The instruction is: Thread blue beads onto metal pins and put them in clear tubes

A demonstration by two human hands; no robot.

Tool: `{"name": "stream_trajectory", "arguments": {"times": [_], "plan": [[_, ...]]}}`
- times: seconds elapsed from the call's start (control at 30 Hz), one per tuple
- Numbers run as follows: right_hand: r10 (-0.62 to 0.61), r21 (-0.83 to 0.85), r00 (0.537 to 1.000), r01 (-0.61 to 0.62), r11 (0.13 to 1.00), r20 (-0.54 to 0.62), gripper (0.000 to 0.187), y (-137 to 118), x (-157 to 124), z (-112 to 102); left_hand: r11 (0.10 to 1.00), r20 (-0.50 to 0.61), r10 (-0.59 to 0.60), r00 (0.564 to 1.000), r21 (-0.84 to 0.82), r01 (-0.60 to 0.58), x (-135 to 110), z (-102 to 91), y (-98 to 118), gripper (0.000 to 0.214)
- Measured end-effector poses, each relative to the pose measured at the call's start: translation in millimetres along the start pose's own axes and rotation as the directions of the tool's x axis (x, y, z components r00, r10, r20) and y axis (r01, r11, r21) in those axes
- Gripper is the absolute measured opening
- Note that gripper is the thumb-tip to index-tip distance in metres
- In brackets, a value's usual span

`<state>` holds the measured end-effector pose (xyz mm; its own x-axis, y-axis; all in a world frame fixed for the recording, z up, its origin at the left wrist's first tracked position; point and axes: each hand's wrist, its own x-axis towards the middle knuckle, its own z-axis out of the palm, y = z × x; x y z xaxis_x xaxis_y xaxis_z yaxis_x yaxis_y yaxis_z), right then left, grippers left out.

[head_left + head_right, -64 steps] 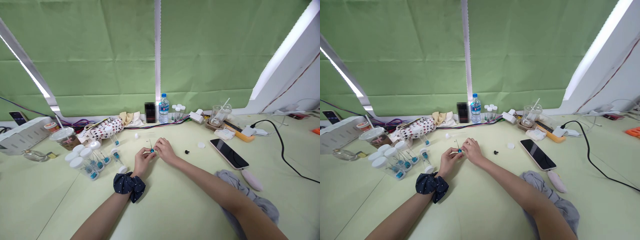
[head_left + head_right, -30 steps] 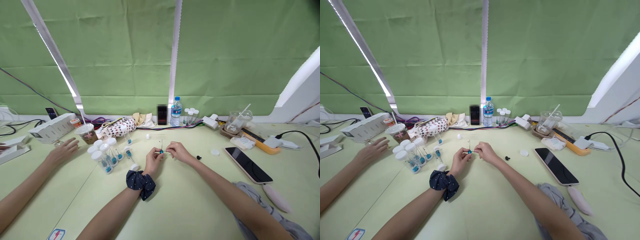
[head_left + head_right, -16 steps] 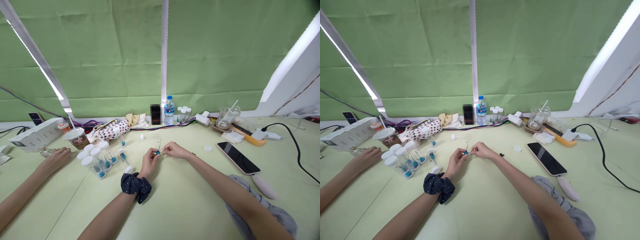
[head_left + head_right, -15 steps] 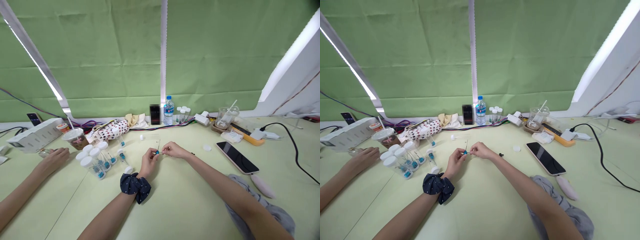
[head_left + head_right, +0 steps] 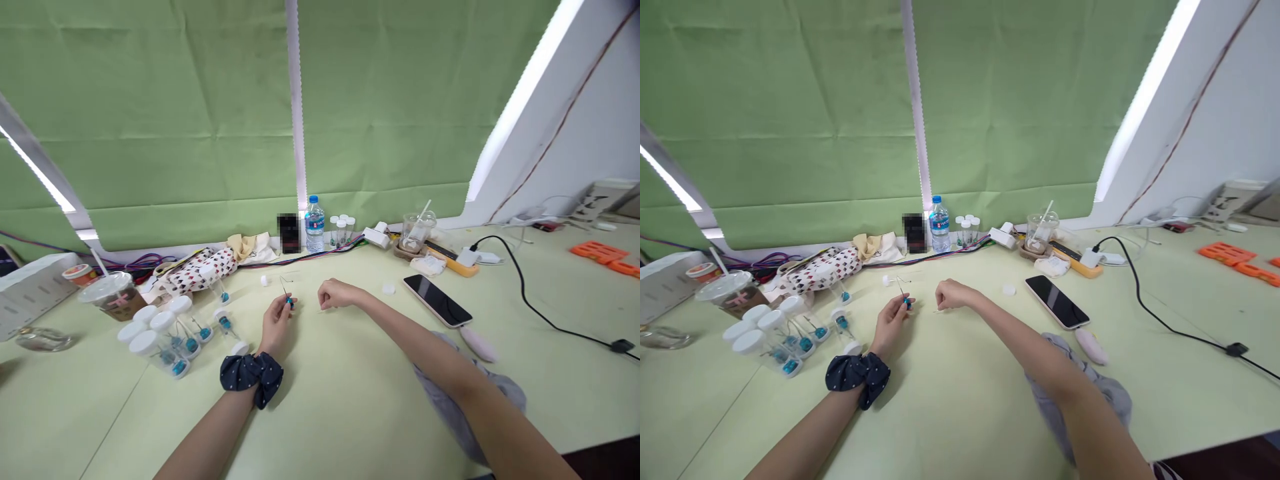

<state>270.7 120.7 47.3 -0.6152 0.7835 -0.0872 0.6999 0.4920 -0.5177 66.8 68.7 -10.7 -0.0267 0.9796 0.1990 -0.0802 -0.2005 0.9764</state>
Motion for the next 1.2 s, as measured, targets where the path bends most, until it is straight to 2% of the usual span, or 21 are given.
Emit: {"name": "stream_trajectory", "arguments": {"times": [0.13,0.2,0.3,0.37,0.47,0.57,0.67,0.87,1.2], "plan": [[0.022,0.031,0.997,-0.024,0.999,0.071,0.007,6.1,-10.1,0.2,0.999,0.029,-0.035,0.999,-0.020,0.036,-1.0,1.3,1.0,0.044],[0.033,0.055,0.997,-0.037,0.998,0.068,0.010,8.8,-18.4,-0.2,0.999,0.018,-0.040,0.999,-0.016,0.040,-1.2,1.3,0.9,0.044],[0.152,-0.001,0.986,-0.153,0.988,-0.074,0.018,17.9,-34.1,-5.9,0.998,0.010,-0.053,0.999,-0.022,0.053,-0.8,0.5,-0.5,0.042],[0.262,-0.090,0.941,-0.286,0.954,-0.215,0.019,29.1,-46.8,-13.6,0.997,0.008,-0.064,0.998,-0.036,0.064,-0.2,-0.2,-2.6,0.042],[0.395,-0.149,0.857,-0.461,0.875,-0.332,0.020,51.4,-69.0,-26.0,0.994,0.003,-0.076,0.997,-0.084,0.076,0.8,-0.9,-6.1,0.041],[0.532,-0.176,0.758,-0.623,0.762,-0.378,0.032,72.7,-90.5,-32.6,0.983,0.011,-0.084,0.996,-0.165,0.084,1.7,-0.8,-7.8,0.041],[0.604,-0.201,0.714,-0.689,0.696,-0.356,0.045,87.4,-103.6,-31.1,0.970,0.015,-0.105,0.994,-0.218,0.106,1.9,-0.5,-6.9,0.044],[0.604,-0.259,0.743,-0.667,0.698,-0.289,0.044,100.1,-104.5,-21.0,0.970,0.028,-0.115,0.993,-0.213,0.119,1.7,-1.8,-7.2,0.046],[0.566,-0.278,0.769,-0.637,0.719,-0.299,0.034,100.3,-101.2,-14.7,0.966,0.055,-0.130,0.990,-0.218,0.139,1.6,-0.4,-5.2,0.044]]}}
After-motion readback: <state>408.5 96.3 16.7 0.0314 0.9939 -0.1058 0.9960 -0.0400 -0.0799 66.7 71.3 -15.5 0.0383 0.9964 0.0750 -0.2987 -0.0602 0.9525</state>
